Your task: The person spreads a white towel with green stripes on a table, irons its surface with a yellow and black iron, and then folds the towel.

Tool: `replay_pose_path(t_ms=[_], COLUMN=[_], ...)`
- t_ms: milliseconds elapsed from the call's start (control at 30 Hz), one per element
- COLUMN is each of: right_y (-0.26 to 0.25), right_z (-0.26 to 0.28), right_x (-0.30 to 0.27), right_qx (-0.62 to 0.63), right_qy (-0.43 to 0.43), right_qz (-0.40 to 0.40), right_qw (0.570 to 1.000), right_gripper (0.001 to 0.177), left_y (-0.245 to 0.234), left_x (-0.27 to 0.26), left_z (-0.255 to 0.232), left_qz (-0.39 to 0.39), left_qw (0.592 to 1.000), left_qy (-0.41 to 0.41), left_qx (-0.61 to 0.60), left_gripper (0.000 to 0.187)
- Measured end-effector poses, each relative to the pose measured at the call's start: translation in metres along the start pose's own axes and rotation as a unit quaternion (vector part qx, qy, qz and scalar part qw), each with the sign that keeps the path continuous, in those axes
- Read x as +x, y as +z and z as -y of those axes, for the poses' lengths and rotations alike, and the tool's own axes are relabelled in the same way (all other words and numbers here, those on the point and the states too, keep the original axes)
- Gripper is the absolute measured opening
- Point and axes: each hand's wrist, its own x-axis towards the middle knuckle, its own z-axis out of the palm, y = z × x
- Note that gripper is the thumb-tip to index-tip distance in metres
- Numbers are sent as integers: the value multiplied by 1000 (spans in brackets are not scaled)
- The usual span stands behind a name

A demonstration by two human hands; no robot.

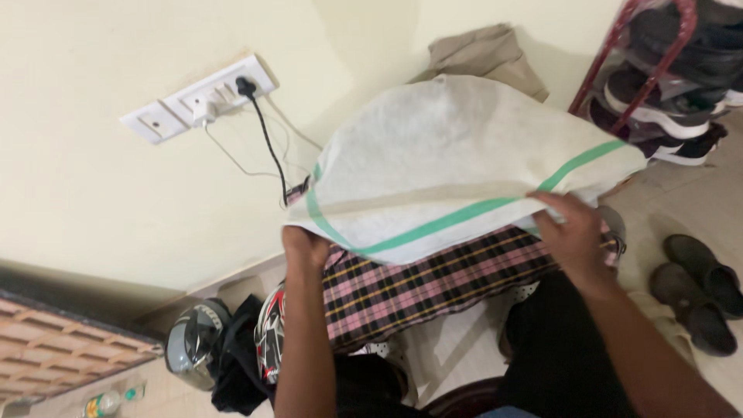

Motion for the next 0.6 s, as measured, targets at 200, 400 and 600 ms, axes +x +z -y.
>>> replay_pose_path(t_ms=[200,400,600], right_y=[39,76,96], right_z=[-38,-69,-75], right_x=[-51,-90,-111], right_qx=[-91,-182,-270], right_qy=[127,86,177], right_qz=[170,245,341], right_qw=[973,948,883], right_gripper=[33,33,36], left_y=[-54,-172,-244], left_x=[-30,-23,-30], left_z=[35,80,144], left_qz=[-139,-168,-11], left_qw=[968,940,899], left_qy=[-161,-265,-207], left_qx=[136,133,386], left_gripper=[61,88,46])
